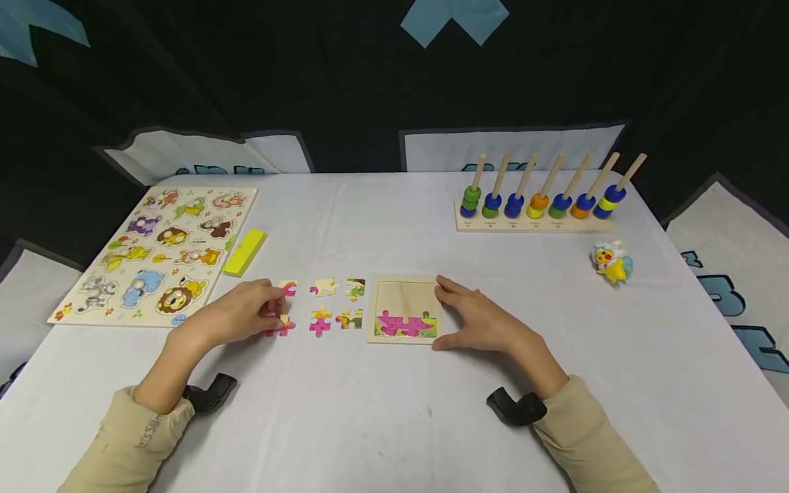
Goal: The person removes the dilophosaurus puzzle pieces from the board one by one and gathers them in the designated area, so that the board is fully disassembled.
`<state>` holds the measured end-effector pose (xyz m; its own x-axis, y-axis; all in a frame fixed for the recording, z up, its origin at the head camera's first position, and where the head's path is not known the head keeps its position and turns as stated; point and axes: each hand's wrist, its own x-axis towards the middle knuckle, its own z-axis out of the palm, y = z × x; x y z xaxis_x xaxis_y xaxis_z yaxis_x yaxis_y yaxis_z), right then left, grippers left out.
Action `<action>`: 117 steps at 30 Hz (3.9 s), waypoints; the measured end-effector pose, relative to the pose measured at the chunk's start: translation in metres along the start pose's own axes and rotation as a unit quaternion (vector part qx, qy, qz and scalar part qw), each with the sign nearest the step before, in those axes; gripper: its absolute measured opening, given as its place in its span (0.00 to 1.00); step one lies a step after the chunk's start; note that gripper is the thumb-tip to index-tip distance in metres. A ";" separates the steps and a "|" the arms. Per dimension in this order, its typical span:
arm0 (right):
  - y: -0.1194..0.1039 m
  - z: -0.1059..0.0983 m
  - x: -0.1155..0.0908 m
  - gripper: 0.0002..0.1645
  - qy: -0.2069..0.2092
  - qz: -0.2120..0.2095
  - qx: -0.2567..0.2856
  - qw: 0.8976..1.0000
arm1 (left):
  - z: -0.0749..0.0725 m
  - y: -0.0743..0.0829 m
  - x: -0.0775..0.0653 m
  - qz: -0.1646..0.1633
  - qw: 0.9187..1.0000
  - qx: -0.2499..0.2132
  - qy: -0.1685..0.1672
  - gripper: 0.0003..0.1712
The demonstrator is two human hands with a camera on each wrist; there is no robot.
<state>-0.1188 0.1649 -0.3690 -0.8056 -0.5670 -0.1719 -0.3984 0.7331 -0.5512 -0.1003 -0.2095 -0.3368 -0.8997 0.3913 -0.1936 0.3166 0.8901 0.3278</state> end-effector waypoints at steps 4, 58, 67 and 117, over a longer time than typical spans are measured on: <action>0.001 0.000 0.000 0.57 0.002 -0.001 -0.002 1.000 | 0.002 0.000 0.003 -0.009 0.999 0.004 0.040 0.13; 0.002 -0.001 0.003 0.56 -0.010 -0.016 0.011 1.000 | 0.000 0.143 0.099 0.146 0.988 -0.010 -0.051 0.17; 0.004 -0.002 0.001 0.55 -0.004 -0.031 0.019 0.999 | 0.028 0.162 0.113 0.138 0.985 0.037 -0.100 0.13; 0.004 -0.003 0.001 0.53 -0.009 -0.026 0.030 0.999 | 0.015 0.145 0.117 0.203 0.963 -0.169 -0.045 0.14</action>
<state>-0.1227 0.1681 -0.3691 -0.7762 -0.6107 -0.1568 -0.4120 0.6794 -0.6072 -0.1555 -0.0312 -0.3254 -0.6875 0.7236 -0.0609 0.5074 0.5386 0.6727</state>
